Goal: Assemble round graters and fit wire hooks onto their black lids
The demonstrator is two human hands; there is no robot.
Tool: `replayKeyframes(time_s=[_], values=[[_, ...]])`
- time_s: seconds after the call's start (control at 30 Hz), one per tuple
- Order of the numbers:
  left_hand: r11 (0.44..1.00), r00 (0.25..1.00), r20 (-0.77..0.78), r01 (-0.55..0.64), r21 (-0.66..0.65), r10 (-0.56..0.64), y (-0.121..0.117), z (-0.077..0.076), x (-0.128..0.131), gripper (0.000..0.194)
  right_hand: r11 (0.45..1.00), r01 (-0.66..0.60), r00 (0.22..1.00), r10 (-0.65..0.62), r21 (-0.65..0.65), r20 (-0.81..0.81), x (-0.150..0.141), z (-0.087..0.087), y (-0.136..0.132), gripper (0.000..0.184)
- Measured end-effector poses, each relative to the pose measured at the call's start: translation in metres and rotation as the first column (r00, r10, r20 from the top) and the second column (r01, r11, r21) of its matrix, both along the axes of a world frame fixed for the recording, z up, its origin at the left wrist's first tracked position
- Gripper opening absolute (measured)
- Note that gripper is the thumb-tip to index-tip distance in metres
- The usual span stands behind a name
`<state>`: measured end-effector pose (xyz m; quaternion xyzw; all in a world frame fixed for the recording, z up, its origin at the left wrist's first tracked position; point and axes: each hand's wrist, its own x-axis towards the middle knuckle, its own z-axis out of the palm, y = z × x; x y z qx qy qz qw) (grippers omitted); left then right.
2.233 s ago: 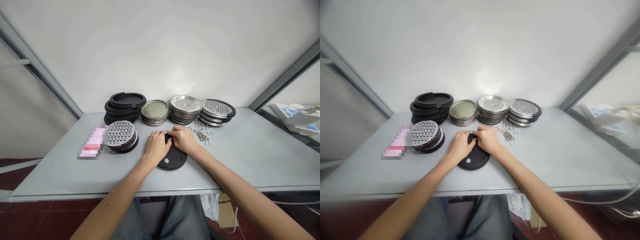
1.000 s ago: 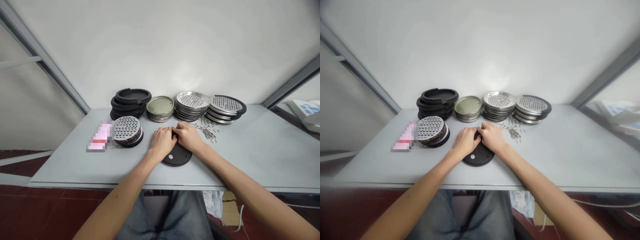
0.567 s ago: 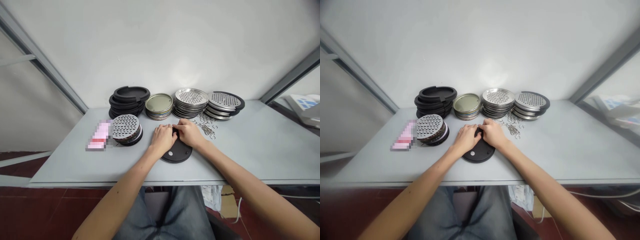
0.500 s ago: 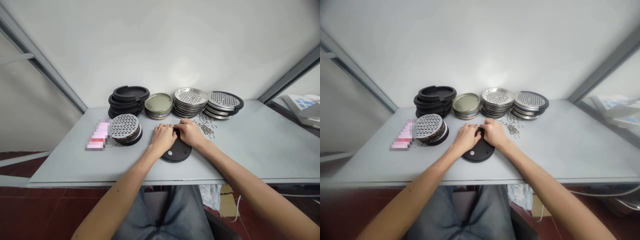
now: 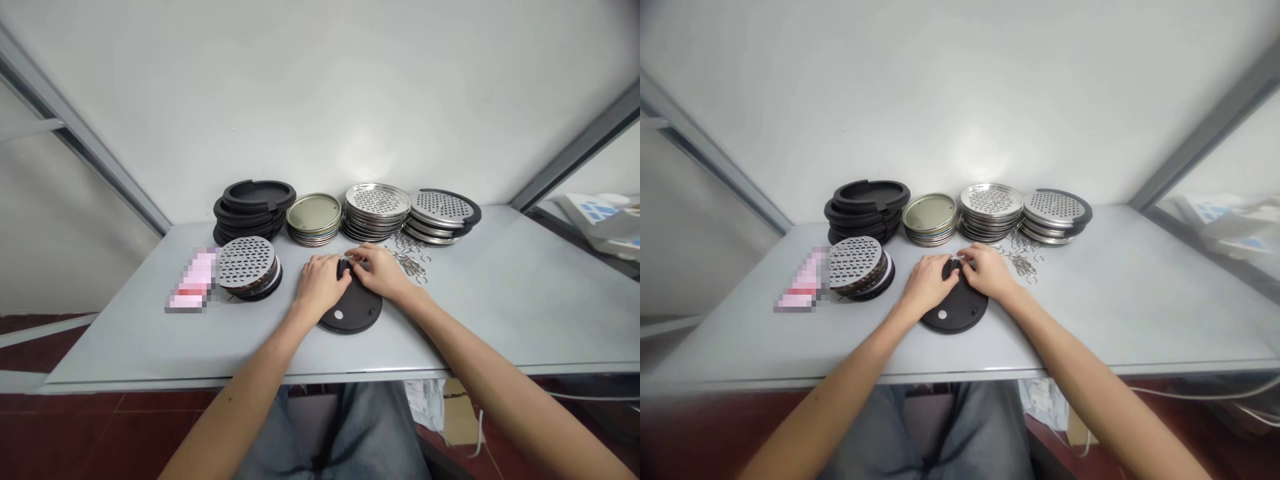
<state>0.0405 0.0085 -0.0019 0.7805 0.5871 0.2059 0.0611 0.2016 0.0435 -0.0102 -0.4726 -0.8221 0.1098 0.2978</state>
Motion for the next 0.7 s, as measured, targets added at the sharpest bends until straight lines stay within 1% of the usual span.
replayKeyframes(time_s=[0.07, 0.17, 0.33, 0.47, 0.6, 0.7], values=[[1.0, 1.0, 0.013, 0.006, 0.0, -0.006, 0.003, 0.0, -0.002, 0.026, 1.0, -0.006, 1.0, 0.006, -0.026, -0.014, 0.002, 0.001, 0.003, 0.025], [0.998, 0.998, 0.014, 0.067, -0.004, -0.067, 0.008, 0.002, -0.006, 0.027, 0.998, -0.03, 0.999, 0.028, -0.06, -0.032, 0.005, 0.001, 0.008, 0.02], [0.988, 0.989, 0.009, 0.15, -0.035, -0.15, 0.016, 0.003, -0.013, 0.032, 0.996, -0.078, 0.996, 0.076, -0.047, -0.048, 0.007, 0.0, 0.011, 0.019], [0.977, 0.977, 0.035, 0.21, -0.022, -0.209, 0.018, 0.002, -0.02, 0.033, 0.99, -0.14, 0.988, 0.138, -0.029, -0.067, 0.011, 0.002, 0.012, 0.021], [0.949, 0.946, 0.08, 0.315, 0.009, -0.314, 0.016, 0.004, -0.028, 0.032, 0.987, -0.161, 0.978, 0.163, 0.022, -0.128, 0.013, 0.004, 0.011, 0.025], [0.925, 0.918, 0.115, 0.38, 0.006, -0.378, 0.016, 0.006, -0.033, 0.032, 0.986, -0.168, 0.969, 0.165, 0.001, -0.182, 0.012, 0.005, 0.01, 0.025]])
